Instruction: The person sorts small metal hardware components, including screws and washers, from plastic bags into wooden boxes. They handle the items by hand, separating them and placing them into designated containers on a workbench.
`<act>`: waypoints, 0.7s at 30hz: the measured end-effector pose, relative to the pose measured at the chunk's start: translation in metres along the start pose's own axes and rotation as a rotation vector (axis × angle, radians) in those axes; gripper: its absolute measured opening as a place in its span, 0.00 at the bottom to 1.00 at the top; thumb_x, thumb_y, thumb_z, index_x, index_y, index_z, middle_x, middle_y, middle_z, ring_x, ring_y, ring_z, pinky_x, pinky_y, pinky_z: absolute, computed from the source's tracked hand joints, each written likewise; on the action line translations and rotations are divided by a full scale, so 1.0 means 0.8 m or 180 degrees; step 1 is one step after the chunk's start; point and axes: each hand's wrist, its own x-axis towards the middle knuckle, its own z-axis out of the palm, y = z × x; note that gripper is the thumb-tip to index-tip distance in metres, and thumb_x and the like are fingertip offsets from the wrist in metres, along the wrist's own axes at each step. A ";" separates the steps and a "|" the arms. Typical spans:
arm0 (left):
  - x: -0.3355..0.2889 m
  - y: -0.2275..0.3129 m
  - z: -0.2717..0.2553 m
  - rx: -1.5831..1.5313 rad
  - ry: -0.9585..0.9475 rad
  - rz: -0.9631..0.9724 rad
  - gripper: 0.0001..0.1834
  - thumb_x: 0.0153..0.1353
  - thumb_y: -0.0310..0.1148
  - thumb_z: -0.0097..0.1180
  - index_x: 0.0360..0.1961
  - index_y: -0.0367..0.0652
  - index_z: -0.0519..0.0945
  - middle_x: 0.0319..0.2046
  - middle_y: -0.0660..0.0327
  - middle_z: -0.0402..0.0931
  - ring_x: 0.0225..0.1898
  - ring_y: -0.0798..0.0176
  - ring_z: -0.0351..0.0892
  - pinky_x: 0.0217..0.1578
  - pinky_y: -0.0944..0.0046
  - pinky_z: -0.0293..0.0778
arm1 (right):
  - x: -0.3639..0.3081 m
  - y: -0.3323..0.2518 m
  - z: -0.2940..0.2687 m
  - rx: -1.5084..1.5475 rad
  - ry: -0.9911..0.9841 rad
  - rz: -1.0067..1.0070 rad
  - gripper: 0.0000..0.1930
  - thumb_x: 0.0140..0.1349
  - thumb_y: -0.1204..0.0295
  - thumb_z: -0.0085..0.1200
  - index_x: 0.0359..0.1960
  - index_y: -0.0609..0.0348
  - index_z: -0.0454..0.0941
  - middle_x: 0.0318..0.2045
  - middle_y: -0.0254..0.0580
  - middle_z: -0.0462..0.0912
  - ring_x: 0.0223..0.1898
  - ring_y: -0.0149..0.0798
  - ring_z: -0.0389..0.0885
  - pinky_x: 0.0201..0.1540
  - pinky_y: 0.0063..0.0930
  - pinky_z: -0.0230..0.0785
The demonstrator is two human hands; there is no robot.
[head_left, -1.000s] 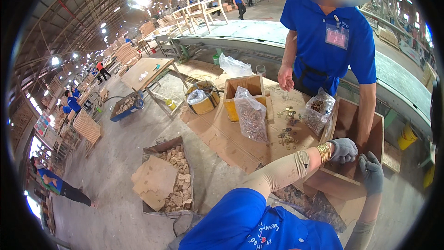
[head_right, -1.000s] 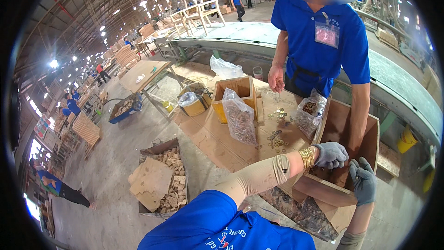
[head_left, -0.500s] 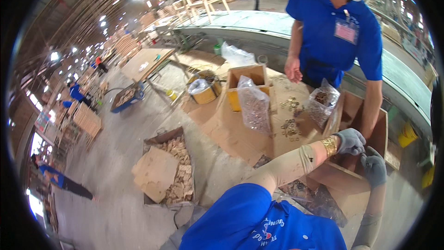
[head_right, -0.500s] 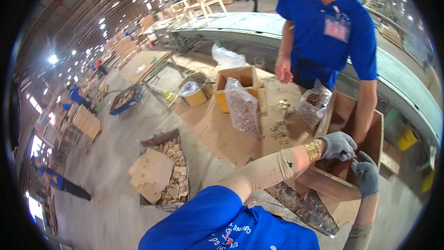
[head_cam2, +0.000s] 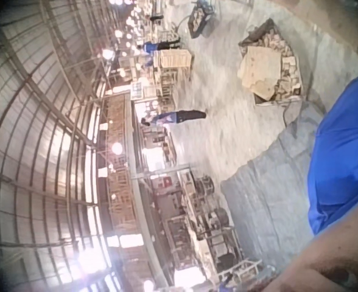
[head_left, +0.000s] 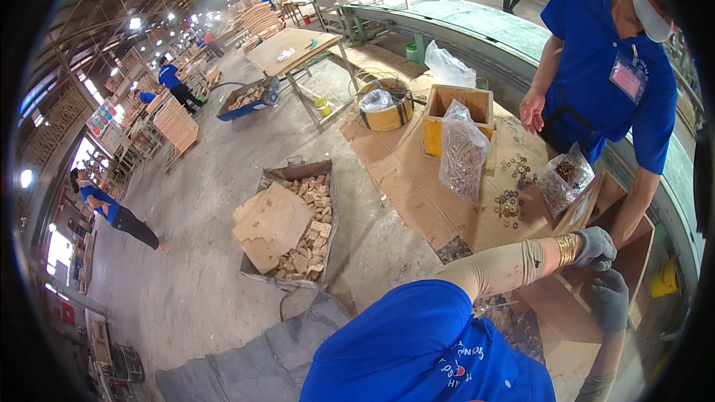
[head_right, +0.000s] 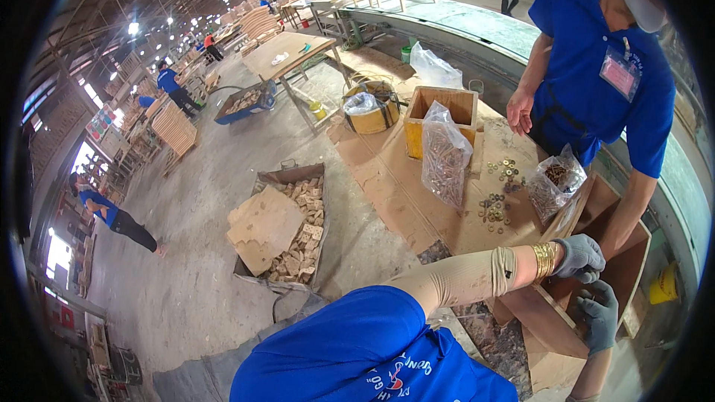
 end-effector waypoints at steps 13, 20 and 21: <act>-0.003 -0.002 0.001 0.0039 0.0025 -0.0079 0.06 0.48 0.15 0.54 0.29 0.32 0.74 0.21 0.48 0.76 0.21 0.54 0.79 0.21 0.57 0.79 | -0.022 0.004 -0.031 -0.1767 -0.0416 -0.0556 0.08 0.39 0.81 0.49 0.24 0.66 0.77 0.20 0.35 0.77 0.26 0.30 0.75 0.30 0.22 0.68; -0.004 0.008 -0.007 -0.0537 -0.0246 -0.0530 0.04 0.55 0.21 0.51 0.24 0.36 0.72 0.19 0.56 0.71 0.19 0.66 0.69 0.16 0.69 0.67 | -0.012 -0.010 -0.039 -0.2260 -0.0549 -0.0659 0.05 0.43 0.78 0.47 0.21 0.69 0.71 0.19 0.45 0.72 0.22 0.35 0.71 0.28 0.30 0.64; -0.009 0.015 0.001 -0.0143 -0.0222 -0.0395 0.03 0.56 0.24 0.52 0.30 0.34 0.75 0.23 0.55 0.74 0.22 0.66 0.73 0.19 0.71 0.70 | -0.009 -0.002 -0.049 -0.2508 -0.0286 -0.1048 0.07 0.45 0.78 0.47 0.25 0.71 0.73 0.18 0.44 0.70 0.23 0.34 0.70 0.30 0.29 0.66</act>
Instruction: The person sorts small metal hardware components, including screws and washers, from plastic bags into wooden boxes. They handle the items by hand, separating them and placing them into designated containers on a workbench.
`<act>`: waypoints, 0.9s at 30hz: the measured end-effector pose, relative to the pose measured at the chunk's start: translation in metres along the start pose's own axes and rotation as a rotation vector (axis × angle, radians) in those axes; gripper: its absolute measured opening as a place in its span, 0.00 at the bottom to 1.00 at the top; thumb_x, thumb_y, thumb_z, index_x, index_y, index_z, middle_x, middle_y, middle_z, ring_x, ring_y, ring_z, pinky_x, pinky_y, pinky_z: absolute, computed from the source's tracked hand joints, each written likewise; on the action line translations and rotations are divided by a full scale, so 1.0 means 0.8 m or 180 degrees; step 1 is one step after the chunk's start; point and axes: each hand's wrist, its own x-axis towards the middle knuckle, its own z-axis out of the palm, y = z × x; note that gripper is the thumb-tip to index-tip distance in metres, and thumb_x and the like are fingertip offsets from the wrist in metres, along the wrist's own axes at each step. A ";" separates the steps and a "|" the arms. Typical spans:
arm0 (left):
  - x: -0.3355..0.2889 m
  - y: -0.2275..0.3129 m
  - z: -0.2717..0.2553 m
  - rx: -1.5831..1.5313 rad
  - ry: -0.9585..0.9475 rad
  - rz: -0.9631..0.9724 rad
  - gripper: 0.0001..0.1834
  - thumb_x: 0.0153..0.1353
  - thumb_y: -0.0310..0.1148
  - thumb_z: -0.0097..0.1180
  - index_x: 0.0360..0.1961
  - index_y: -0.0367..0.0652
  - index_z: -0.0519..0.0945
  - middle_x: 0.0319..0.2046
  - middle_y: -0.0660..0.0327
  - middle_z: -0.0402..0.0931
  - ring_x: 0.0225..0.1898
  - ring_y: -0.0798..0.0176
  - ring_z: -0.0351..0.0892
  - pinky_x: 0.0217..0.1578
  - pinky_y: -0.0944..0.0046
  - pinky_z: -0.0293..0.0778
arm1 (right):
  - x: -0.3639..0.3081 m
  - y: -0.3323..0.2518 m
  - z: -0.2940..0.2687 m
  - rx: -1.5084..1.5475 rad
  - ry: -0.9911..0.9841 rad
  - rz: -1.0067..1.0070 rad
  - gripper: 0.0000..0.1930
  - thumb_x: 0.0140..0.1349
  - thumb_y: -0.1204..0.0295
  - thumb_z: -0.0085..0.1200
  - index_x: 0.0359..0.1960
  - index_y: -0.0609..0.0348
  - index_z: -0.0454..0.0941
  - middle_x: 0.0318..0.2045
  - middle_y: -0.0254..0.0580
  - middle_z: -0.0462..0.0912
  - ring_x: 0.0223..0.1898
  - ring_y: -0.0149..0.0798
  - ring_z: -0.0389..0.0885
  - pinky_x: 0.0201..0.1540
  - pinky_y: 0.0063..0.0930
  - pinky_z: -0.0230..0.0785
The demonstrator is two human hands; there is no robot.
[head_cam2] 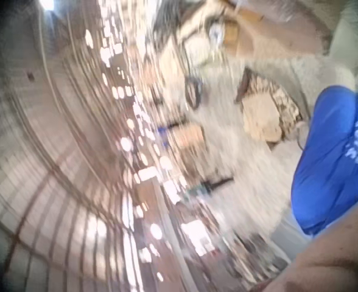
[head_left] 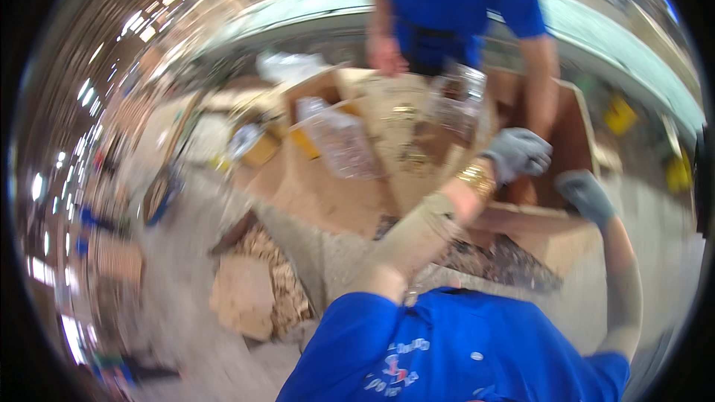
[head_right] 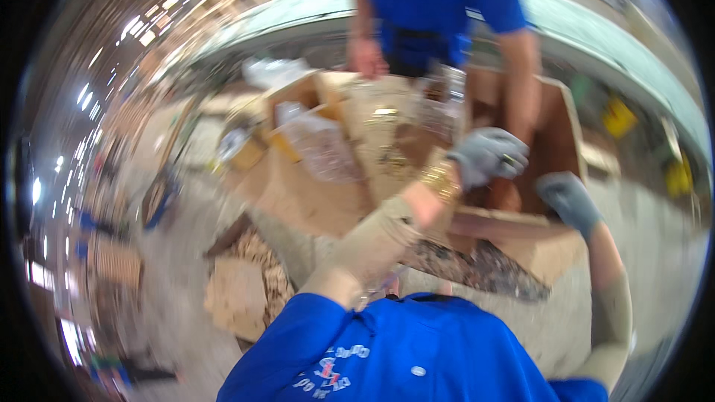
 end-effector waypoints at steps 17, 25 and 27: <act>0.017 -0.001 0.012 0.1696 0.0287 -0.0143 0.07 0.54 0.25 0.56 0.36 0.37 0.78 0.26 0.60 0.77 0.22 0.72 0.75 0.21 0.75 0.70 | 0.020 -0.055 -0.028 0.1690 0.0634 0.0721 0.09 0.47 0.80 0.48 0.31 0.69 0.77 0.27 0.38 0.75 0.27 0.30 0.77 0.28 0.22 0.74; 0.023 -0.010 0.018 0.1926 0.0256 -0.0006 0.06 0.53 0.26 0.56 0.32 0.36 0.78 0.24 0.59 0.77 0.20 0.71 0.75 0.20 0.74 0.70 | 0.043 -0.061 -0.028 0.0627 0.0498 0.0683 0.08 0.44 0.80 0.48 0.26 0.65 0.78 0.24 0.46 0.79 0.25 0.34 0.80 0.28 0.25 0.73; 0.024 -0.011 0.020 0.1966 0.0240 0.0006 0.05 0.53 0.26 0.56 0.31 0.36 0.78 0.23 0.59 0.77 0.20 0.70 0.75 0.20 0.74 0.70 | 0.048 -0.066 -0.027 -0.0082 0.0564 0.0609 0.07 0.43 0.79 0.49 0.25 0.64 0.78 0.23 0.48 0.79 0.25 0.39 0.80 0.30 0.28 0.73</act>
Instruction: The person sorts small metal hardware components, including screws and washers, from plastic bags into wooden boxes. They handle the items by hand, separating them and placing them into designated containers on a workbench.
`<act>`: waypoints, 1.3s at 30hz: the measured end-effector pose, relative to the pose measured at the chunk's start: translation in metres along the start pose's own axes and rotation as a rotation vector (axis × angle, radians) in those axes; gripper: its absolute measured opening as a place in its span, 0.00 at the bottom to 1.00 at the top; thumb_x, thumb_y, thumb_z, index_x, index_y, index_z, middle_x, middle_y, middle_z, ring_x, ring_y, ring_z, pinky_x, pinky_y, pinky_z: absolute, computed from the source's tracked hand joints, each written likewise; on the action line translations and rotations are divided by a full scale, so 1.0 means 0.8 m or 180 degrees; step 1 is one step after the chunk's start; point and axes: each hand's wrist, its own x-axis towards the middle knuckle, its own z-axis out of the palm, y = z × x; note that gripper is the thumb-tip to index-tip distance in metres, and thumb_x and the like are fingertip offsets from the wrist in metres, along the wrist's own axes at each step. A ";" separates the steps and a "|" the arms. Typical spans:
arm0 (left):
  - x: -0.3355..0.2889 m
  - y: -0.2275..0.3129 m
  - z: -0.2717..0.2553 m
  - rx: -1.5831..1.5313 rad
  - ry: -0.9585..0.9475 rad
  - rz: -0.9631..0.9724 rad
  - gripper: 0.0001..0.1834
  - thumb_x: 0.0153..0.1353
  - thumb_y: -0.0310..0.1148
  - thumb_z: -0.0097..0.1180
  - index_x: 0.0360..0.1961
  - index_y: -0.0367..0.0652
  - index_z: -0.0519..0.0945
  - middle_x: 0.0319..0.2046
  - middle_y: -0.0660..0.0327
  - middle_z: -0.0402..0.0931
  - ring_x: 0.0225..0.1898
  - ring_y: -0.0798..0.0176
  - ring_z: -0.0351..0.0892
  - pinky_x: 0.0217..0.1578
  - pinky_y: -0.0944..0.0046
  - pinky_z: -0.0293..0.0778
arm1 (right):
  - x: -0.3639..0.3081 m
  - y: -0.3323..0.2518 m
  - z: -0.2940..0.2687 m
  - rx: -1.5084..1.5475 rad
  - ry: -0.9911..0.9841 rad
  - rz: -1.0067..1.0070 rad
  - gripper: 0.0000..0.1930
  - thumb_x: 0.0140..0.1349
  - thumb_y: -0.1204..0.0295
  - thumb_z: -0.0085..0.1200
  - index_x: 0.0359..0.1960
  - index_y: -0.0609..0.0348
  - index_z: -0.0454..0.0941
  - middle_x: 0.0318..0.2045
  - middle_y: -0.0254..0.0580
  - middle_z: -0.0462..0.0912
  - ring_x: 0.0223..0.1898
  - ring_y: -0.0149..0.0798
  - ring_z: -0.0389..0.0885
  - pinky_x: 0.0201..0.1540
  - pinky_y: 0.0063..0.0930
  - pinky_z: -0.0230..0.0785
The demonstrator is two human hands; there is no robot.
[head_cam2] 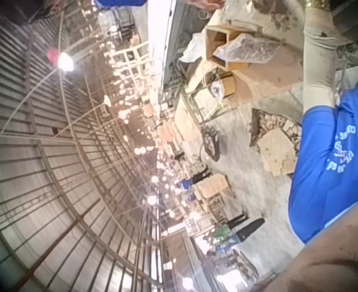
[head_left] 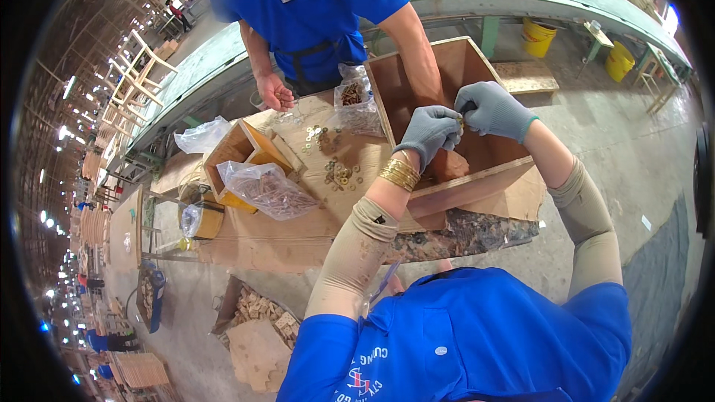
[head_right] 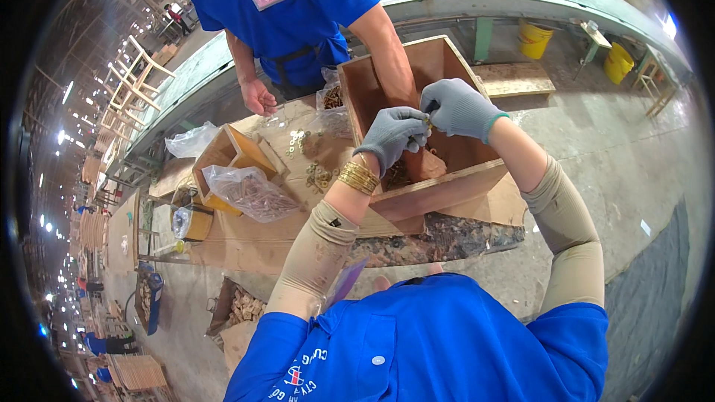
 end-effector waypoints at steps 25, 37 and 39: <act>-0.002 -0.007 0.003 0.0405 0.0322 0.0034 0.03 0.48 0.20 0.51 0.25 0.34 0.77 0.18 0.58 0.74 0.15 0.68 0.71 0.15 0.71 0.66 | 0.020 -0.004 0.024 0.0709 -0.0260 0.0836 0.21 0.51 0.55 0.60 0.24 0.64 0.74 0.17 0.38 0.75 0.16 0.29 0.76 0.18 0.20 0.70; 0.005 0.002 -0.004 0.0056 0.0102 -0.0156 0.01 0.47 0.23 0.53 0.21 0.37 0.76 0.16 0.61 0.73 0.14 0.70 0.69 0.15 0.72 0.65 | 0.010 0.018 0.022 0.0406 0.0599 -0.0598 0.09 0.49 0.74 0.56 0.34 0.61 0.77 0.23 0.44 0.78 0.26 0.37 0.79 0.32 0.27 0.71; 0.006 0.001 -0.004 -0.0114 0.0030 -0.0111 0.01 0.46 0.21 0.54 0.21 0.36 0.76 0.16 0.60 0.73 0.14 0.68 0.69 0.14 0.69 0.65 | 0.010 0.019 0.027 -0.0006 0.0878 -0.1180 0.09 0.48 0.75 0.56 0.33 0.59 0.77 0.24 0.48 0.78 0.27 0.44 0.78 0.34 0.30 0.70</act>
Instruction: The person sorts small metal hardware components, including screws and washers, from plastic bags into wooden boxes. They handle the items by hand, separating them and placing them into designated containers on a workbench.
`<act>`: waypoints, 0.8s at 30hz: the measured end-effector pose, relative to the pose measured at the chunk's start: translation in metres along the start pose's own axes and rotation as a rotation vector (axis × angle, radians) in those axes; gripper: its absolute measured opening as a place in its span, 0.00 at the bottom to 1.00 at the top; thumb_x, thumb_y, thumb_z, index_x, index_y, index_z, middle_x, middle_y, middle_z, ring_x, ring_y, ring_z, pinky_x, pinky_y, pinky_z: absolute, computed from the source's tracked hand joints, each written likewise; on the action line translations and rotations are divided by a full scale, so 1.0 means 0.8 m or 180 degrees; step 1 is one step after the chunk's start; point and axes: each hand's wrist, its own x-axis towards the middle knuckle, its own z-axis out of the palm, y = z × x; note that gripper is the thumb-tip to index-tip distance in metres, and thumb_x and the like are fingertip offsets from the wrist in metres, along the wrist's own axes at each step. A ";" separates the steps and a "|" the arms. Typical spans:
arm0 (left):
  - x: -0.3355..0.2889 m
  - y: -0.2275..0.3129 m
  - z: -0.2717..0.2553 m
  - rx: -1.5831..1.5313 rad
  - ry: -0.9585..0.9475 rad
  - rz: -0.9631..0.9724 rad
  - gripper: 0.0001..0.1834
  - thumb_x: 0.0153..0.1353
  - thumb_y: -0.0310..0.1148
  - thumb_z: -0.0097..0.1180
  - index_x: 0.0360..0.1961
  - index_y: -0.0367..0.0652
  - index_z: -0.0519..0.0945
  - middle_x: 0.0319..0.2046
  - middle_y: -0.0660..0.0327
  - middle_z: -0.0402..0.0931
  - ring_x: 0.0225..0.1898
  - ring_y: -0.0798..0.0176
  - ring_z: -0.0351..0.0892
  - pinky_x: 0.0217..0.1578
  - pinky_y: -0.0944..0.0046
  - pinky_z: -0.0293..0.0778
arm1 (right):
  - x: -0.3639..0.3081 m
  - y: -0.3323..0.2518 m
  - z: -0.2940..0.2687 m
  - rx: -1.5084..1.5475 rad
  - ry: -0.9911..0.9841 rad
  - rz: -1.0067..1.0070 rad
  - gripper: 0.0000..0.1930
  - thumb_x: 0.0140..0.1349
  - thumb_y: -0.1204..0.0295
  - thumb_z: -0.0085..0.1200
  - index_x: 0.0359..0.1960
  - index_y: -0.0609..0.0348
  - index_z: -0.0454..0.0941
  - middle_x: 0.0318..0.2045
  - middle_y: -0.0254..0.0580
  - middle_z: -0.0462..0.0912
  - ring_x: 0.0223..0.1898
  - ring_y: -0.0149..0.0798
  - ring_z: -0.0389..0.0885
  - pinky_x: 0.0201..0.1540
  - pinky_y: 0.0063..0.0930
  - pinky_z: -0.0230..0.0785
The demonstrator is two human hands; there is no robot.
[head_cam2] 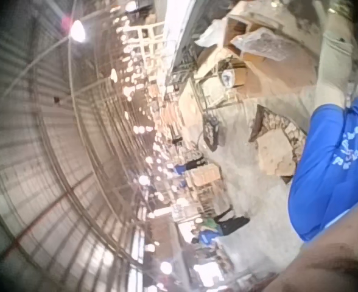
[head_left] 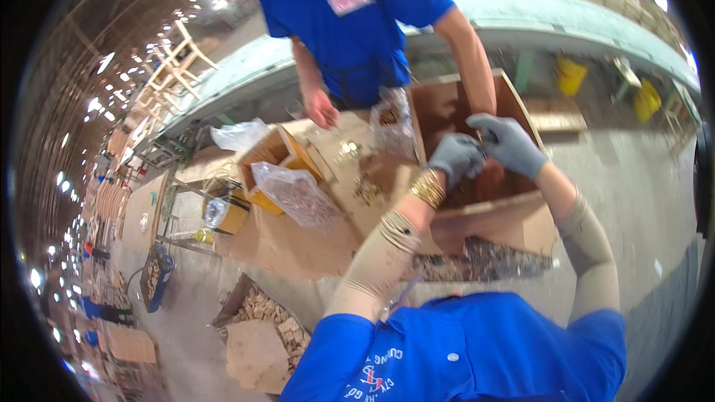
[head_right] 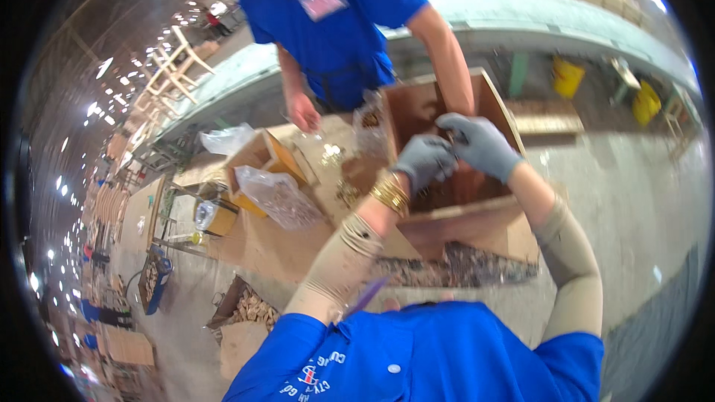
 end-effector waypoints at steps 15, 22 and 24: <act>0.006 0.022 -0.014 0.0222 -0.0009 -0.0425 0.06 0.54 0.26 0.54 0.33 0.38 0.77 0.23 0.63 0.76 0.19 0.74 0.72 0.18 0.76 0.67 | 0.000 0.020 -0.010 -0.0249 -0.0295 -0.0532 0.04 0.48 0.76 0.56 0.28 0.60 0.77 0.31 0.42 0.76 0.31 0.44 0.77 0.35 0.31 0.70; 0.032 0.021 -0.020 0.0555 -0.0125 -0.0532 0.08 0.55 0.29 0.52 0.34 0.38 0.78 0.23 0.64 0.76 0.20 0.75 0.72 0.19 0.77 0.68 | 0.009 0.053 -0.015 0.0599 -0.0426 -0.0055 0.05 0.51 0.75 0.55 0.29 0.62 0.78 0.29 0.42 0.78 0.30 0.39 0.78 0.35 0.26 0.70; 0.026 0.023 -0.006 0.0717 -0.0070 -0.0500 0.08 0.55 0.29 0.52 0.35 0.37 0.78 0.23 0.64 0.76 0.20 0.75 0.72 0.19 0.77 0.69 | -0.001 0.049 -0.017 0.1041 -0.0318 0.0891 0.06 0.54 0.74 0.55 0.28 0.66 0.76 0.21 0.40 0.77 0.25 0.29 0.77 0.30 0.22 0.70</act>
